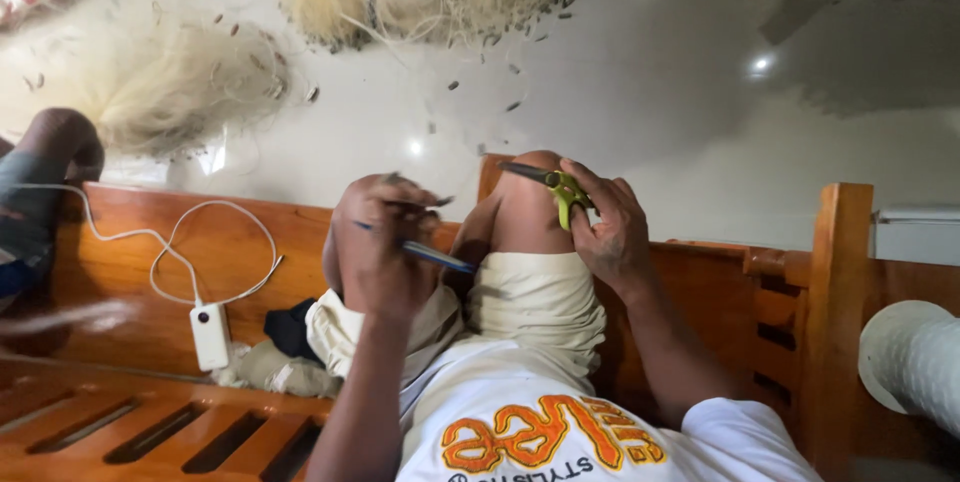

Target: Repairing a fishing net using a netting needle and scissors while seated on a bench.

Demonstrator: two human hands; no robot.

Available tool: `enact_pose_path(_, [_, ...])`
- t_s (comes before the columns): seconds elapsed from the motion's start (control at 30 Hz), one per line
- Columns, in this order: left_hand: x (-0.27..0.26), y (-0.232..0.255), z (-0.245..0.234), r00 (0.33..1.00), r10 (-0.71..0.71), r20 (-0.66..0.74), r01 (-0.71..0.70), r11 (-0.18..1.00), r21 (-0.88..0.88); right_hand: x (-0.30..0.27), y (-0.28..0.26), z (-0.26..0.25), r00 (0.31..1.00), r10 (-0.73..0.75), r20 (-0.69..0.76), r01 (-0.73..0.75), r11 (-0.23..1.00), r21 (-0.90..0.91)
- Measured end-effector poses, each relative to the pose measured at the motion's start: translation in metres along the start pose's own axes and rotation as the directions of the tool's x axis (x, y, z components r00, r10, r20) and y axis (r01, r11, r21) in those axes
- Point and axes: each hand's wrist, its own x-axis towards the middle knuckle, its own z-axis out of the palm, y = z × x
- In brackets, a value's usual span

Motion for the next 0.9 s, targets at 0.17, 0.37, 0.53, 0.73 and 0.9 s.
enact_pose_path(0.17, [0.015,0.021,-0.003,0.998,0.048,-0.034,-0.054,0.971,-0.231,-0.005,0.018,-0.005,0.929,0.371,-0.006,-0.367,0.92,0.136])
enact_pose_path(0.37, [0.032,0.03,-0.024,0.995,0.023,-0.093,-0.043,0.974,-0.224,-0.005,0.054,-0.009,0.855,0.519,0.003,-0.515,0.847,0.128])
enact_pose_path(0.53, [0.04,0.018,-0.032,0.998,-0.025,-0.064,0.004,0.955,-0.298,0.006,0.044,-0.02,0.85,0.527,0.003,-0.526,0.848,0.068])
enact_pose_path(0.73, [0.042,0.005,-0.018,0.996,-0.086,0.013,0.085,0.937,-0.339,-0.002,0.042,-0.039,0.876,0.434,0.21,-0.381,0.891,-0.248])
enact_pose_path(0.9, [0.029,0.037,0.042,0.998,-0.027,-0.057,0.061,0.654,0.754,-0.045,0.022,-0.046,0.775,0.486,0.404,-0.291,0.842,-0.455])
